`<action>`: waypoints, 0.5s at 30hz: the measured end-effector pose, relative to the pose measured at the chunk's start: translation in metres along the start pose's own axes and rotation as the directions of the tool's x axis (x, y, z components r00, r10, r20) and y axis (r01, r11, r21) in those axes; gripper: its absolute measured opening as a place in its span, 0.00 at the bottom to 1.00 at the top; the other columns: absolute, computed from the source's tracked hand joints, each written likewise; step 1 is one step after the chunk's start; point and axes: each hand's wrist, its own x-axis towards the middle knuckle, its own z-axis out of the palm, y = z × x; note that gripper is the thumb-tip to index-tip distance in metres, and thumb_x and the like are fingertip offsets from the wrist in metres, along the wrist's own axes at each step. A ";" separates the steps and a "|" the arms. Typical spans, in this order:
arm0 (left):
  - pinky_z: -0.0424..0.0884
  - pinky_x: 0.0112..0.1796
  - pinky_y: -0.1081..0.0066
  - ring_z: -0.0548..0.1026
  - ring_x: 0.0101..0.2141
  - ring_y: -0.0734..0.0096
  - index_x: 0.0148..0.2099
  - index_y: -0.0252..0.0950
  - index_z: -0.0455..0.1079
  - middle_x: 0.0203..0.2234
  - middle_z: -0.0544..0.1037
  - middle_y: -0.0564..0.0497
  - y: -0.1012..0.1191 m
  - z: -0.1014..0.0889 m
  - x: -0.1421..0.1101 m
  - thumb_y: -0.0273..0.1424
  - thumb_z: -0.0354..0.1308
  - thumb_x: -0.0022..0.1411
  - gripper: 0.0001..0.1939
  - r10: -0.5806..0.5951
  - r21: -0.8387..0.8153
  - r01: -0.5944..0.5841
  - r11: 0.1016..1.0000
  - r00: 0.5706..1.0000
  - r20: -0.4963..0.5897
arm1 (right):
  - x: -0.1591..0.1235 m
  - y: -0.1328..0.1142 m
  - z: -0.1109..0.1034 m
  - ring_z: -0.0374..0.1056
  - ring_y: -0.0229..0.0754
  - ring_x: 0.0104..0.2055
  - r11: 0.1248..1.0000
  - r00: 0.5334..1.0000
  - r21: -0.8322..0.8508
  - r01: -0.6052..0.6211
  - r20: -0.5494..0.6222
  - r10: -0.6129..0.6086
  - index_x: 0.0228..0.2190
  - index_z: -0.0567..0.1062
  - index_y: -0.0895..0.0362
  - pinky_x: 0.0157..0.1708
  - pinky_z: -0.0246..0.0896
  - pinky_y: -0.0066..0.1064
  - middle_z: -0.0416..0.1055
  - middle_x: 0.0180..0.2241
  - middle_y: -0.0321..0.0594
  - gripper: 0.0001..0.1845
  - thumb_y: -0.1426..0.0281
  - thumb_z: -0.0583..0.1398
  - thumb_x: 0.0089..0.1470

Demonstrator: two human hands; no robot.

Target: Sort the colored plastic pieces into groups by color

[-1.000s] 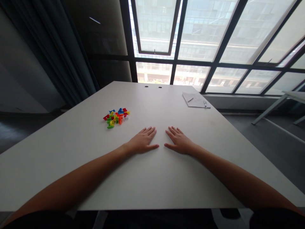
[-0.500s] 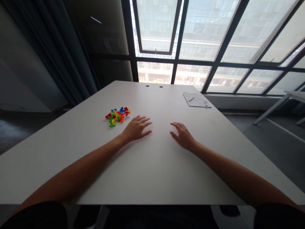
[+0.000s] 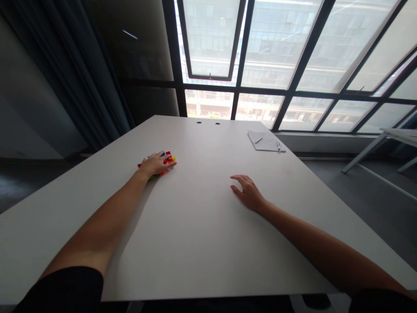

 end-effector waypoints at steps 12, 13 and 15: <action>0.59 0.65 0.56 0.60 0.69 0.45 0.74 0.42 0.63 0.75 0.57 0.42 -0.005 0.011 -0.002 0.63 0.44 0.68 0.44 0.056 0.004 -0.056 0.998 0.997 -0.049 | 0.000 -0.002 -0.002 0.72 0.54 0.59 1.000 1.000 0.019 -0.011 0.003 0.011 0.55 0.78 0.53 0.61 0.66 0.52 0.79 0.53 0.49 0.19 0.62 0.58 0.66; 0.60 0.64 0.57 0.61 0.69 0.45 0.74 0.43 0.63 0.74 0.58 0.42 -0.003 0.011 -0.003 0.63 0.45 0.68 0.44 0.054 0.000 -0.054 0.999 0.998 -0.040 | 0.000 -0.002 -0.002 0.72 0.54 0.58 1.000 1.000 0.018 -0.008 0.002 0.008 0.54 0.78 0.53 0.61 0.66 0.52 0.79 0.53 0.49 0.19 0.63 0.58 0.66; 0.62 0.62 0.56 0.63 0.67 0.44 0.73 0.45 0.65 0.74 0.59 0.44 -0.001 0.008 -0.007 0.63 0.47 0.67 0.43 0.053 -0.004 -0.053 0.999 0.998 -0.031 | 0.000 -0.001 -0.002 0.72 0.54 0.58 1.000 1.000 0.017 -0.005 0.003 0.005 0.54 0.78 0.53 0.61 0.67 0.52 0.79 0.53 0.49 0.19 0.63 0.58 0.65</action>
